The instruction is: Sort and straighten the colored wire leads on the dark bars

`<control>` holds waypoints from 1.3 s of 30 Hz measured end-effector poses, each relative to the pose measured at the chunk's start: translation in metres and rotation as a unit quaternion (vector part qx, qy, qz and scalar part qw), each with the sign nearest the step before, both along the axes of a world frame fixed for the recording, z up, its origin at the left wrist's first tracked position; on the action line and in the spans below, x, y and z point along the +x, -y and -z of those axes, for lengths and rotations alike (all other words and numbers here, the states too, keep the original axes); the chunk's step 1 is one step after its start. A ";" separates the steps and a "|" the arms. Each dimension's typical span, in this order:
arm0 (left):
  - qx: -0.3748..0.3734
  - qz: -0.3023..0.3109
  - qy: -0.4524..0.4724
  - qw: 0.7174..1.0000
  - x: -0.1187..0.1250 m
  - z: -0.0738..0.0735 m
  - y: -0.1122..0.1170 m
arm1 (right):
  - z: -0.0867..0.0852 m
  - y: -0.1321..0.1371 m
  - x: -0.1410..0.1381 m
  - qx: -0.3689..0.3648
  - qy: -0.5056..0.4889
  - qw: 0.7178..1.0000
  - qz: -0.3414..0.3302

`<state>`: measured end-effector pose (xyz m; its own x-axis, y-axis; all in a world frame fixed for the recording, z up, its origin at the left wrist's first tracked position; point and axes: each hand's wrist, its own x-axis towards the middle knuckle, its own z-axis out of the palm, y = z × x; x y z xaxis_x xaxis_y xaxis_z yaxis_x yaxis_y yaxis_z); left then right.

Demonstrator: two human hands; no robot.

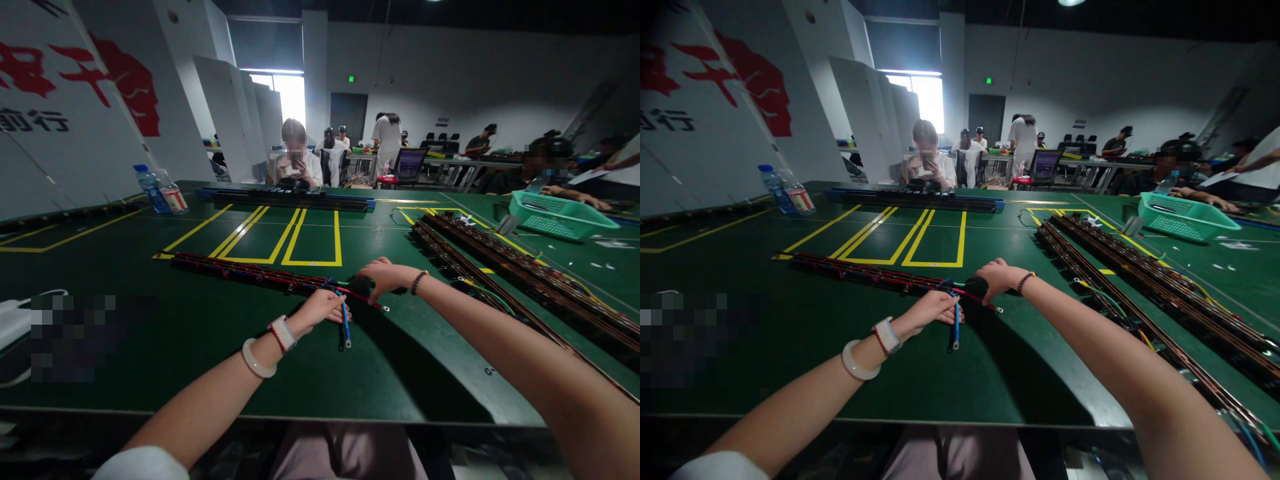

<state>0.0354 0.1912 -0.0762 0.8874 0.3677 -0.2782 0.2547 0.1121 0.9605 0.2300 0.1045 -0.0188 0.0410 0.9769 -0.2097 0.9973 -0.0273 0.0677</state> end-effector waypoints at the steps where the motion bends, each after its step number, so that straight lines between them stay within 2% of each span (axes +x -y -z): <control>1: -0.043 -0.001 0.012 0.999 -0.001 0.000 0.002 | -0.004 -0.005 0.001 -0.030 -0.004 1.000 0.006; 6: -0.229 0.015 0.056 0.972 -0.001 -0.001 0.010 | -0.009 -0.015 -0.004 -0.135 -0.062 0.989 0.011; 11: -0.307 -0.001 0.082 0.948 0.005 0.004 0.016 | -0.010 -0.003 -0.029 -0.121 -0.048 0.991 0.013; 18: -0.318 -0.024 0.110 0.941 0.008 0.012 0.022 | -0.005 0.017 -0.060 -0.052 -0.031 0.997 0.054; 24: -0.318 -0.032 0.122 0.940 0.009 0.015 0.024 | -0.008 0.024 -0.059 -0.052 -0.070 0.991 0.098; 29: -0.333 -0.044 0.112 0.935 0.009 0.014 0.023 | -0.014 0.025 -0.058 -0.004 -0.009 0.992 0.122; 32: -0.340 -0.048 0.113 0.932 0.007 0.012 0.024 | -0.020 0.025 -0.057 0.010 0.022 0.994 0.106; 35: -0.346 -0.051 0.114 0.930 0.006 0.010 0.025 | -0.023 0.024 -0.053 -0.005 0.052 0.996 0.067; 39: -0.349 -0.053 0.116 0.928 0.007 0.009 0.025 | -0.016 0.020 -0.045 -0.019 0.126 0.991 -0.046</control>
